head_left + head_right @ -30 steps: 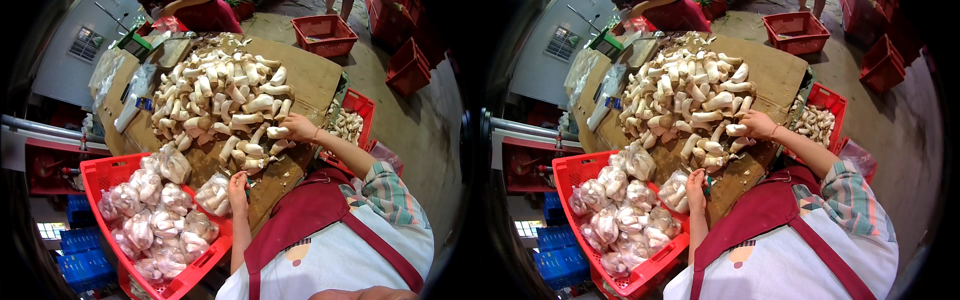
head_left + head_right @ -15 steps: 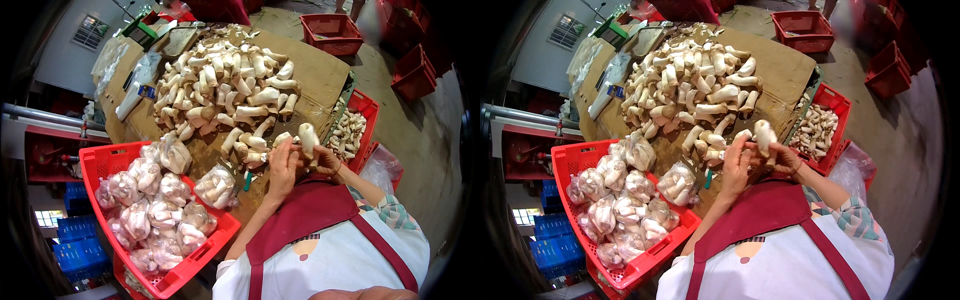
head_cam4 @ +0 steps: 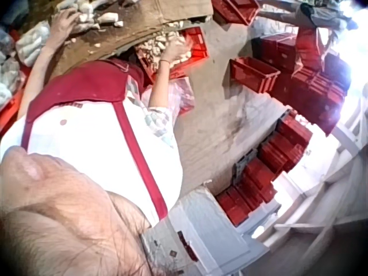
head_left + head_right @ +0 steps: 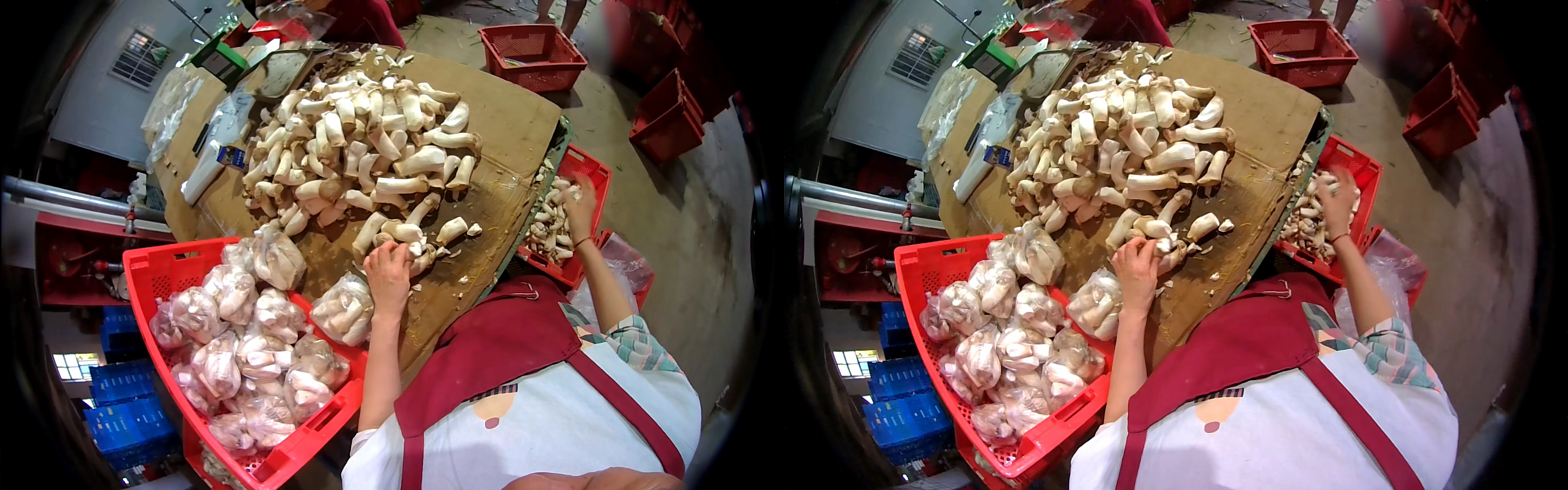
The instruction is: The person sorts mushrooms on a table, trims their stems, and places them into plastic bags one at a time.
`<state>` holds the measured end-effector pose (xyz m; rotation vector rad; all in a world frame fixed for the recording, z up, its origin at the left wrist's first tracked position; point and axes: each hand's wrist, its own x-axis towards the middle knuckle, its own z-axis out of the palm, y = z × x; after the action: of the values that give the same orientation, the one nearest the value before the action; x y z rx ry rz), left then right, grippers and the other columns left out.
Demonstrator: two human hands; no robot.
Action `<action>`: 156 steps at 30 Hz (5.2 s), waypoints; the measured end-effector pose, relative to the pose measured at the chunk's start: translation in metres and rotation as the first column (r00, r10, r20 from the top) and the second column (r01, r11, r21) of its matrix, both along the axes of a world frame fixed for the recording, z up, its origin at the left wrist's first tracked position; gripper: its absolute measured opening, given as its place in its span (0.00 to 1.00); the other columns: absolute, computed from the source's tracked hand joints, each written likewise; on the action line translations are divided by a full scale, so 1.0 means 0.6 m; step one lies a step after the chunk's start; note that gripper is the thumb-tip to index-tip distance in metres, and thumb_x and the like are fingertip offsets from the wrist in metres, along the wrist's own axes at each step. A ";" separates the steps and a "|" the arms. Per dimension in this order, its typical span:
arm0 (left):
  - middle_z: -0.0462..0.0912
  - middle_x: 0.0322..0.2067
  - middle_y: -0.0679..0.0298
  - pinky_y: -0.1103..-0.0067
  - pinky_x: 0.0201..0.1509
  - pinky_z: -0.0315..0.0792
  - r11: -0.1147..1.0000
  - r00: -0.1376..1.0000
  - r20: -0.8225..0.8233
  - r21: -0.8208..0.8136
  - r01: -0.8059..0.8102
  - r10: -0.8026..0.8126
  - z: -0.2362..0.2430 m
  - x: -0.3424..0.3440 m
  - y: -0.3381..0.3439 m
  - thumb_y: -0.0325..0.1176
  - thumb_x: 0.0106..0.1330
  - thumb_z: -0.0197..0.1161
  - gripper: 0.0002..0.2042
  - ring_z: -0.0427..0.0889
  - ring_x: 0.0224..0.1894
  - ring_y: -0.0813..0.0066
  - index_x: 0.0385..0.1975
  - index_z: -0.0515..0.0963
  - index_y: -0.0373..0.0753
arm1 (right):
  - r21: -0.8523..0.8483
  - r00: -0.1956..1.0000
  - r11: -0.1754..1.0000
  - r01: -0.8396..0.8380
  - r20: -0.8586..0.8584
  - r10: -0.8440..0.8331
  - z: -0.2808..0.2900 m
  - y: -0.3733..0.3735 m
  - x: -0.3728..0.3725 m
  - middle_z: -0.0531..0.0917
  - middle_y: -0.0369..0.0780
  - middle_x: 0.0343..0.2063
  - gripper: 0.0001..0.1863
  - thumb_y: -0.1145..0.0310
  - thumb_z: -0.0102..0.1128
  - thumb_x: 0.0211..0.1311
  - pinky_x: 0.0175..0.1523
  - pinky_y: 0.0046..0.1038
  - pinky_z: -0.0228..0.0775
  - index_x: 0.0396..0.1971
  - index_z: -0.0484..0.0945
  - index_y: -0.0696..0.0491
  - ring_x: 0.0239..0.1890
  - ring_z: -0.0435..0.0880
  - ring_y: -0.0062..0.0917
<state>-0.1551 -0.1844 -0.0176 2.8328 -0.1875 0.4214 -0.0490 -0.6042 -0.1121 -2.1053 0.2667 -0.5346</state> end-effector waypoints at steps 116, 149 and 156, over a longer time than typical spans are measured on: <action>0.81 0.32 0.60 0.78 0.38 0.75 -0.445 0.928 -0.363 -0.846 -0.294 0.077 -0.003 -0.027 0.003 0.37 0.68 0.58 0.10 0.79 0.33 0.74 0.40 0.74 0.37 | 0.937 0.459 0.256 -0.239 -0.123 0.880 0.128 0.388 -0.065 0.83 0.38 0.34 0.18 0.64 0.59 0.63 0.41 0.25 0.74 0.48 0.75 0.59 0.36 0.83 0.22; 0.74 0.36 0.57 0.67 0.52 0.66 0.944 0.945 0.010 -0.043 -0.327 0.328 -0.009 0.066 0.032 0.40 0.49 0.69 0.18 0.71 0.45 0.60 0.33 0.72 0.35 | -0.143 0.891 0.881 -0.452 -0.030 0.453 0.093 0.169 -0.040 0.75 0.43 0.42 0.17 0.68 0.62 0.55 0.53 0.31 0.67 0.46 0.77 0.53 0.47 0.74 0.34; 0.77 0.36 0.50 0.64 0.43 0.74 0.913 0.891 -0.198 0.063 -0.404 0.408 -0.041 0.095 0.086 0.31 0.46 0.69 0.23 0.78 0.41 0.52 0.42 0.67 0.35 | -0.550 0.638 0.455 -0.700 -0.195 0.745 0.058 0.312 -0.024 0.72 0.41 0.39 0.17 0.69 0.62 0.50 0.47 0.32 0.70 0.42 0.75 0.51 0.42 0.72 0.36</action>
<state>-0.0982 -0.1330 -0.0424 2.9026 0.4551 0.1990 -0.0632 -0.4168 -0.0772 -2.4972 -0.9732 -0.1519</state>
